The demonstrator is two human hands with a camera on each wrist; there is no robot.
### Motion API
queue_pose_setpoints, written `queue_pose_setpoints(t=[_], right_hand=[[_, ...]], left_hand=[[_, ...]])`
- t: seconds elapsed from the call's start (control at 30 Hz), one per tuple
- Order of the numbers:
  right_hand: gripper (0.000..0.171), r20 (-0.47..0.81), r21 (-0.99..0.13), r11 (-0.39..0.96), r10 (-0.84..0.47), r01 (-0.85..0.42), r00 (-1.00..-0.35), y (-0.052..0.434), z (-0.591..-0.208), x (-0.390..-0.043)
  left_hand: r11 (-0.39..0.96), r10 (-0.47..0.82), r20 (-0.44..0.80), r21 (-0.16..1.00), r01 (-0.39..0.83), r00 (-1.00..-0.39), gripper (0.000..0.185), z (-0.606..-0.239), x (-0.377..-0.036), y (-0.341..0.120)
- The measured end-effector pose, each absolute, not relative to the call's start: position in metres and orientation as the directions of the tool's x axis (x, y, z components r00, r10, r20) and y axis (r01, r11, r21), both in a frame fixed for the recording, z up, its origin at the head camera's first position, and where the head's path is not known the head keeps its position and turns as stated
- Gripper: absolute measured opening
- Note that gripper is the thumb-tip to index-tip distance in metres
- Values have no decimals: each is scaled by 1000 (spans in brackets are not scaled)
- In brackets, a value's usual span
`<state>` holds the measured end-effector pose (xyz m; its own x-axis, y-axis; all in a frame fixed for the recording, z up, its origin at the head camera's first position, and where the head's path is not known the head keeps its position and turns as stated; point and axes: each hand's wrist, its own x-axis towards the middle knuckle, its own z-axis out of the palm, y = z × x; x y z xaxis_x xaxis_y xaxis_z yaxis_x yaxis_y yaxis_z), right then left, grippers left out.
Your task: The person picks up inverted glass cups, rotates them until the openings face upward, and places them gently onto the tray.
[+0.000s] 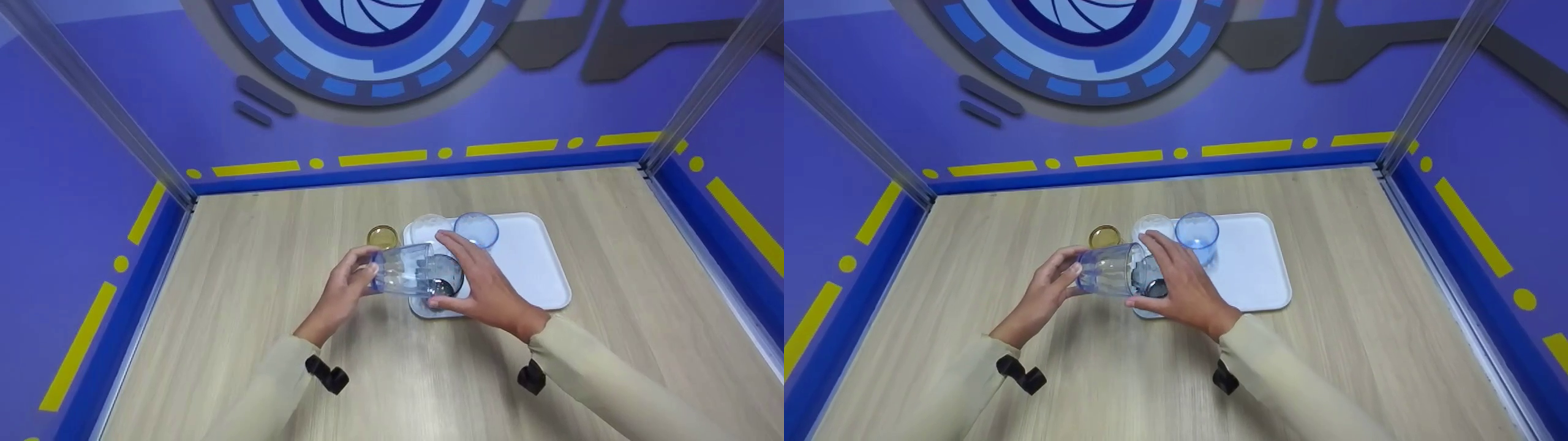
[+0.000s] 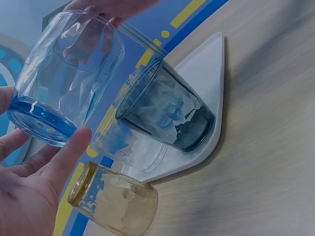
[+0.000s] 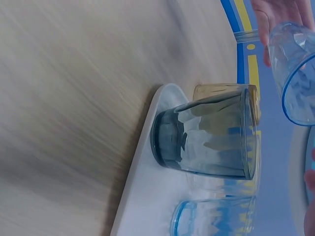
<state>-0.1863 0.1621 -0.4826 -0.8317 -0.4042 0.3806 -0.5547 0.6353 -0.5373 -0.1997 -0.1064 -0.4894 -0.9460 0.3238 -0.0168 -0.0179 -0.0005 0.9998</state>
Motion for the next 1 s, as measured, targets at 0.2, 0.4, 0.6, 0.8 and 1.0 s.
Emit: queue_pose_setpoints(t=[0.2,0.4,0.6,0.8,1.0], right_hand=[[97,356,-561,621,-416,-547,-837,160,-480,-184],[93,345,-568,615,-425,-547,-837,158,-480,-183],[91,344,-578,602,-432,-551,-834,157,-481,-183],[90,334,-588,600,-431,-543,-838,158,-482,-183],[87,288,-624,595,-426,-506,-858,159,-481,-182]], left_hand=[[15,329,-24,1000,-20,-944,38,-491,-201,-105],[-6,338,-20,1000,-23,-941,38,-492,-201,-102],[-23,343,-12,1000,-21,-939,39,-493,-202,-99],[-23,345,-16,999,-25,-938,39,-493,-202,-97],[-38,363,-13,999,-29,-932,40,-493,-201,-96]])
